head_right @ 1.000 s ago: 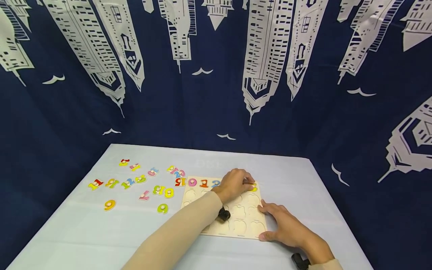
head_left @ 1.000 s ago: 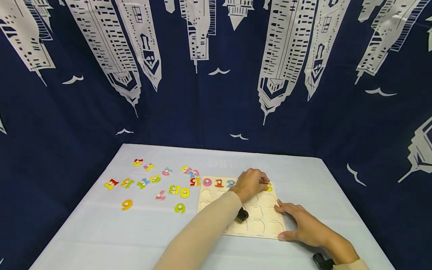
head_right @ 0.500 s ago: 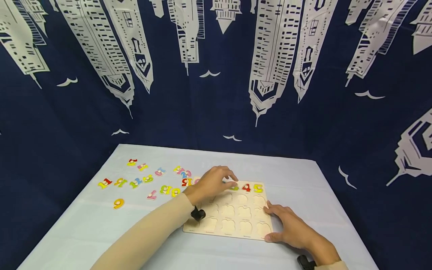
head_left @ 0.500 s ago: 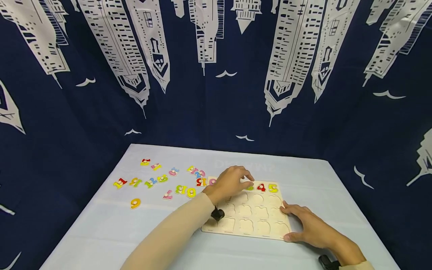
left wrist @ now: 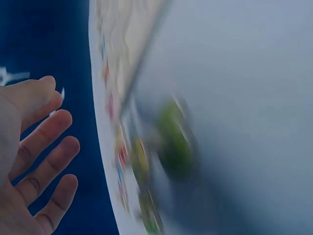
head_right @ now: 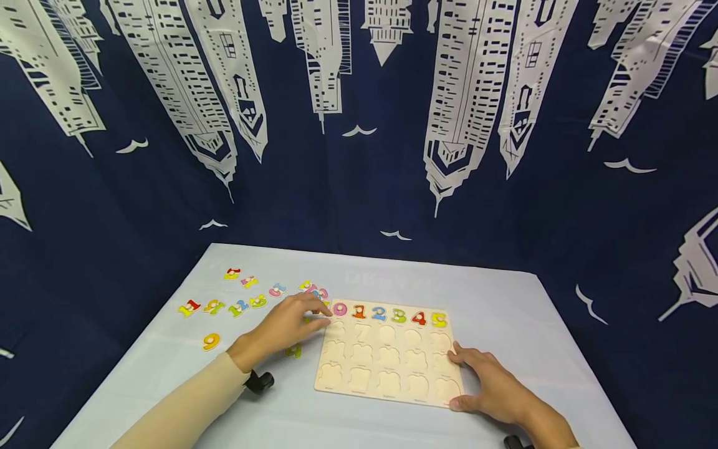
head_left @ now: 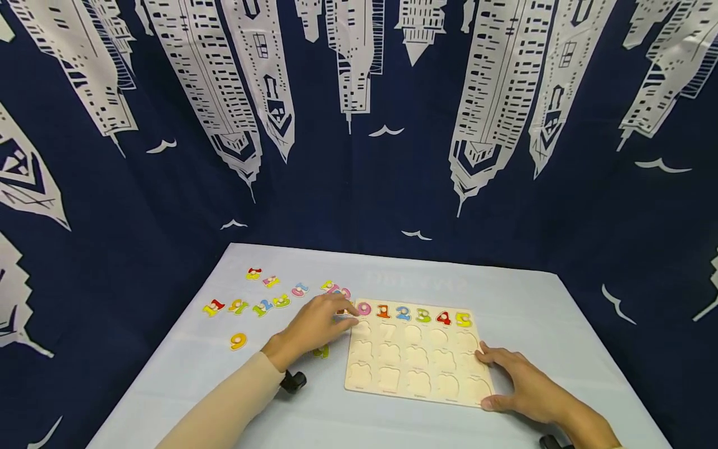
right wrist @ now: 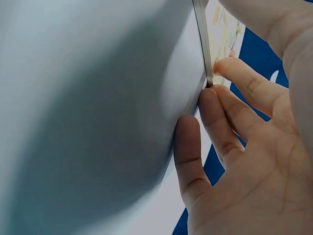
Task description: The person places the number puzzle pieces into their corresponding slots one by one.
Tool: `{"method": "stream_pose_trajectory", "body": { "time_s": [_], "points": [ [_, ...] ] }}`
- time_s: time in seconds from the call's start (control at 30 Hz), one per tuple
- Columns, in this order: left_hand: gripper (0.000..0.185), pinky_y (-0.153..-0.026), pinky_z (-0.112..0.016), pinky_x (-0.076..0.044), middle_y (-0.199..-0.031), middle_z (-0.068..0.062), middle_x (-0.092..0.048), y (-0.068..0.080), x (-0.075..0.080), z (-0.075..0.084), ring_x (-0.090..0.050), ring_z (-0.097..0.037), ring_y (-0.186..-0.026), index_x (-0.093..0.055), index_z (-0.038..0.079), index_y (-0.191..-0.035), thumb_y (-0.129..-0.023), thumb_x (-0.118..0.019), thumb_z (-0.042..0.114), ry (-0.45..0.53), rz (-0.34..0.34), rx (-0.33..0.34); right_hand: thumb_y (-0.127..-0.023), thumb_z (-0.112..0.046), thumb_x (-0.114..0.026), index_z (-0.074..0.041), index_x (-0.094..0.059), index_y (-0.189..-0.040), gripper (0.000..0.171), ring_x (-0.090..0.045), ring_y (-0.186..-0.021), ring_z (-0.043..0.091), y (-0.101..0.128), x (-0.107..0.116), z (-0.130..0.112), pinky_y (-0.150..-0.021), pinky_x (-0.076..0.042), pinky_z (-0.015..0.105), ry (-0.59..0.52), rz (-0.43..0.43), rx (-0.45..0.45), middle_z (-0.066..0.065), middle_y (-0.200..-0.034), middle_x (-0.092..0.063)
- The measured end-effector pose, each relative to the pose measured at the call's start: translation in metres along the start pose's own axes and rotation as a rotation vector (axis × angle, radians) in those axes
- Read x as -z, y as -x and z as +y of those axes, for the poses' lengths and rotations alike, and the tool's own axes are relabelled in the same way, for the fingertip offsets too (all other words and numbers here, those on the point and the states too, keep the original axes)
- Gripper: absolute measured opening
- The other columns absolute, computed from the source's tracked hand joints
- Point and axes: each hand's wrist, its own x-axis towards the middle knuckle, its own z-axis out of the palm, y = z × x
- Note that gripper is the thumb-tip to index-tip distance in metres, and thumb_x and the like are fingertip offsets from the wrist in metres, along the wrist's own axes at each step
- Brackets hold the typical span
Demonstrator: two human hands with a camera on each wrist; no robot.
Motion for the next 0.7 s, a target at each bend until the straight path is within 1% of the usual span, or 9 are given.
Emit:
{"method": "stream_pose_trajectory", "body": {
  "time_s": [0.07, 0.1, 0.2, 0.27, 0.37, 0.47, 0.57, 0.63, 0.7],
  "points": [
    [0.018, -0.106, -0.046, -0.067, -0.122, 0.003, -0.086, 0.016, 0.011, -0.013, -0.08, -0.023, -0.115, -0.09, 0.02, -0.121, -0.104, -0.091, 0.026, -0.02, 0.028, 0.055, -0.078, -0.053, -0.105, -0.01, -0.07, -0.156, 0.096, -0.058, -0.154, 0.052, 0.001, 0.0, 0.0, -0.116, -0.045, 0.017, -0.017, 0.002, 0.006, 0.021, -0.176, -0.057],
    [0.018, -0.102, -0.045, -0.067, -0.121, 0.004, -0.086, 0.025, 0.016, -0.02, -0.079, -0.021, -0.11, -0.09, 0.02, -0.12, -0.103, -0.092, 0.025, -0.025, 0.044, 0.082, -0.078, -0.053, -0.105, -0.01, -0.07, -0.156, 0.096, -0.058, -0.154, 0.052, 0.001, 0.001, 0.0, -0.116, -0.043, 0.014, -0.029, 0.001, 0.008, 0.022, -0.176, -0.057],
    [0.018, -0.096, -0.041, -0.067, -0.116, 0.006, -0.086, 0.05, 0.033, -0.044, -0.077, -0.016, -0.102, -0.091, 0.021, -0.117, -0.1, -0.096, 0.024, -0.044, 0.099, 0.143, -0.077, -0.051, -0.106, -0.009, -0.07, -0.155, 0.096, -0.056, -0.154, 0.053, 0.001, 0.001, 0.0, -0.114, -0.039, 0.01, -0.056, -0.004, 0.003, 0.022, -0.177, -0.056],
    [0.018, -0.092, -0.038, -0.066, -0.112, 0.006, -0.086, 0.068, 0.044, -0.06, -0.076, -0.014, -0.099, -0.092, 0.02, -0.115, -0.098, -0.097, 0.023, -0.066, 0.134, 0.175, -0.077, -0.052, -0.106, -0.01, -0.07, -0.155, 0.096, -0.057, -0.155, 0.053, 0.002, 0.0, -0.001, -0.114, -0.039, 0.01, -0.053, -0.005, -0.002, 0.022, -0.177, -0.056],
    [0.018, -0.083, -0.033, -0.061, -0.105, 0.007, -0.083, 0.093, 0.062, -0.082, -0.071, -0.013, -0.093, -0.091, 0.019, -0.112, -0.096, -0.099, 0.021, -0.103, 0.176, 0.234, -0.077, -0.052, -0.106, -0.01, -0.07, -0.155, 0.096, -0.057, -0.154, 0.053, 0.003, -0.001, -0.001, -0.115, -0.042, 0.014, -0.036, -0.006, -0.003, 0.022, -0.177, -0.056],
    [0.018, -0.074, -0.029, -0.053, -0.1, 0.006, -0.079, 0.116, 0.078, -0.099, -0.063, -0.012, -0.087, -0.091, 0.018, -0.111, -0.096, -0.099, 0.024, -0.131, 0.189, 0.328, -0.077, -0.053, -0.106, -0.011, -0.07, -0.155, 0.096, -0.057, -0.154, 0.053, 0.002, 0.0, -0.002, -0.117, -0.045, 0.019, -0.02, -0.005, 0.0, 0.022, -0.177, -0.056],
    [0.02, -0.07, -0.028, -0.047, -0.097, 0.004, -0.076, 0.133, 0.086, -0.11, -0.058, -0.011, -0.084, -0.089, 0.016, -0.109, -0.096, -0.099, 0.029, -0.137, 0.183, 0.415, -0.077, -0.051, -0.106, -0.01, -0.07, -0.156, 0.096, -0.057, -0.155, 0.053, 0.0, 0.001, -0.002, -0.118, -0.048, 0.023, -0.017, -0.007, 0.004, 0.023, -0.177, -0.056],
    [0.02, -0.071, -0.028, -0.046, -0.096, 0.003, -0.076, 0.141, 0.088, -0.116, -0.058, -0.011, -0.084, -0.088, 0.016, -0.105, -0.096, -0.099, 0.03, -0.13, 0.172, 0.447, -0.077, -0.051, -0.106, -0.01, -0.07, -0.156, 0.096, -0.057, -0.155, 0.054, 0.0, 0.002, -0.002, -0.119, -0.049, 0.026, -0.019, -0.014, 0.001, 0.023, -0.177, -0.056],
    [0.018, -0.072, -0.028, -0.047, -0.093, 0.004, -0.075, 0.145, 0.087, -0.119, -0.058, -0.011, -0.083, -0.087, 0.017, -0.101, -0.095, -0.099, 0.028, -0.117, 0.156, 0.453, -0.077, -0.051, -0.106, -0.009, -0.07, -0.156, 0.096, -0.057, -0.155, 0.054, 0.001, 0.003, -0.002, -0.119, -0.05, 0.026, -0.018, -0.02, -0.005, 0.024, -0.177, -0.056]
  ]
}}
